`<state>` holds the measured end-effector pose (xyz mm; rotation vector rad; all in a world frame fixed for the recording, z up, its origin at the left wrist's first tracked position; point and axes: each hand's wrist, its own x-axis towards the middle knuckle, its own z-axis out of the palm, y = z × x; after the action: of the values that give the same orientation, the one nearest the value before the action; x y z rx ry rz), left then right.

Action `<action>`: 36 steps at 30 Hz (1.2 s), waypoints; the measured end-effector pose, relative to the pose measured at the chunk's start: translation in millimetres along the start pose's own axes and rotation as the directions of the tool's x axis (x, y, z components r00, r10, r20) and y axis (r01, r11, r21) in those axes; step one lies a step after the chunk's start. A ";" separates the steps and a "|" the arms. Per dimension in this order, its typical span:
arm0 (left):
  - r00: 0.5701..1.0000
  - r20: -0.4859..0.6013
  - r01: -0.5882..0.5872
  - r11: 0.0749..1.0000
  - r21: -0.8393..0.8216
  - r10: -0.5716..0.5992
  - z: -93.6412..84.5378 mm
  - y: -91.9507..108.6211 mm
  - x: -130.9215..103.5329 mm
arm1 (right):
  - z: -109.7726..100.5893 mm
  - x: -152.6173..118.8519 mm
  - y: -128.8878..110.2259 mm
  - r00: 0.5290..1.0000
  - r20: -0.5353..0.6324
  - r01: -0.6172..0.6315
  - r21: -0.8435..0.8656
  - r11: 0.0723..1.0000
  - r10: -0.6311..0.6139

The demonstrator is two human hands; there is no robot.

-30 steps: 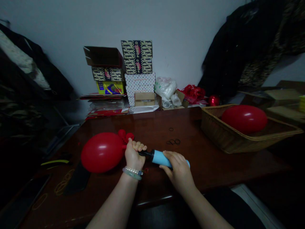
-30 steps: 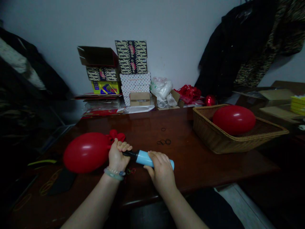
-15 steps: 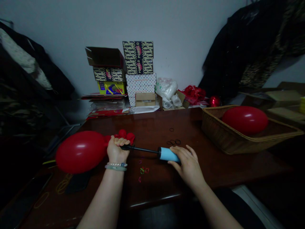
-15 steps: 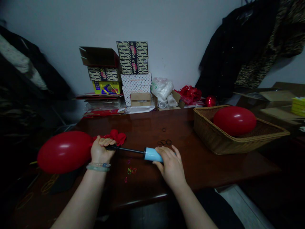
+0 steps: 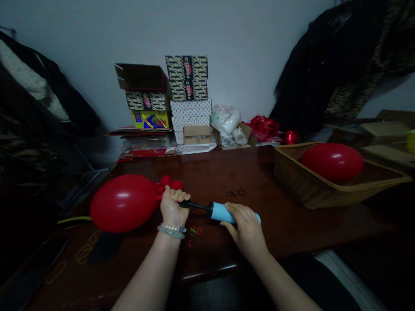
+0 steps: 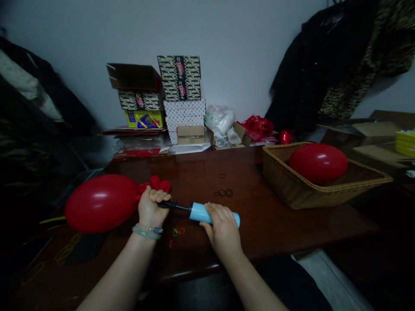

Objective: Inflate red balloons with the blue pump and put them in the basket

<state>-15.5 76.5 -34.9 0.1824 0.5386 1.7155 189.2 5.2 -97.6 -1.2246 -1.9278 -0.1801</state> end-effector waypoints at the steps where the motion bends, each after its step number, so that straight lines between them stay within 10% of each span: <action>1: 1.000 -0.002 0.007 1.000 0.009 -0.007 1.3 -4.9 -2.8 | 1.6 -0.2 -2.8 1.000 0.005 -0.003 0.010 1.000 0.003; 9: 1.000 -0.015 0.022 0.998 0.052 -0.021 4.5 -24.8 -12.6 | 6.8 -0.6 -7.4 0.999 0.044 -0.021 0.057 0.998 0.018; 22: 0.998 -0.019 -0.053 0.998 -0.036 0.052 -5.7 42.2 15.9 | -15.1 3.4 28.1 0.995 0.094 -0.027 -0.022 0.999 0.029; 36: 1.000 -0.021 0.010 1.000 0.011 -0.010 0.0 -6.8 -5.2 | 0.6 -1.5 -2.7 0.999 0.051 -0.017 0.036 0.999 0.016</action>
<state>-8.4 72.4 -37.0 0.1699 0.5633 1.7067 187.0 3.0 -98.3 -1.2316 -1.9556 -0.1058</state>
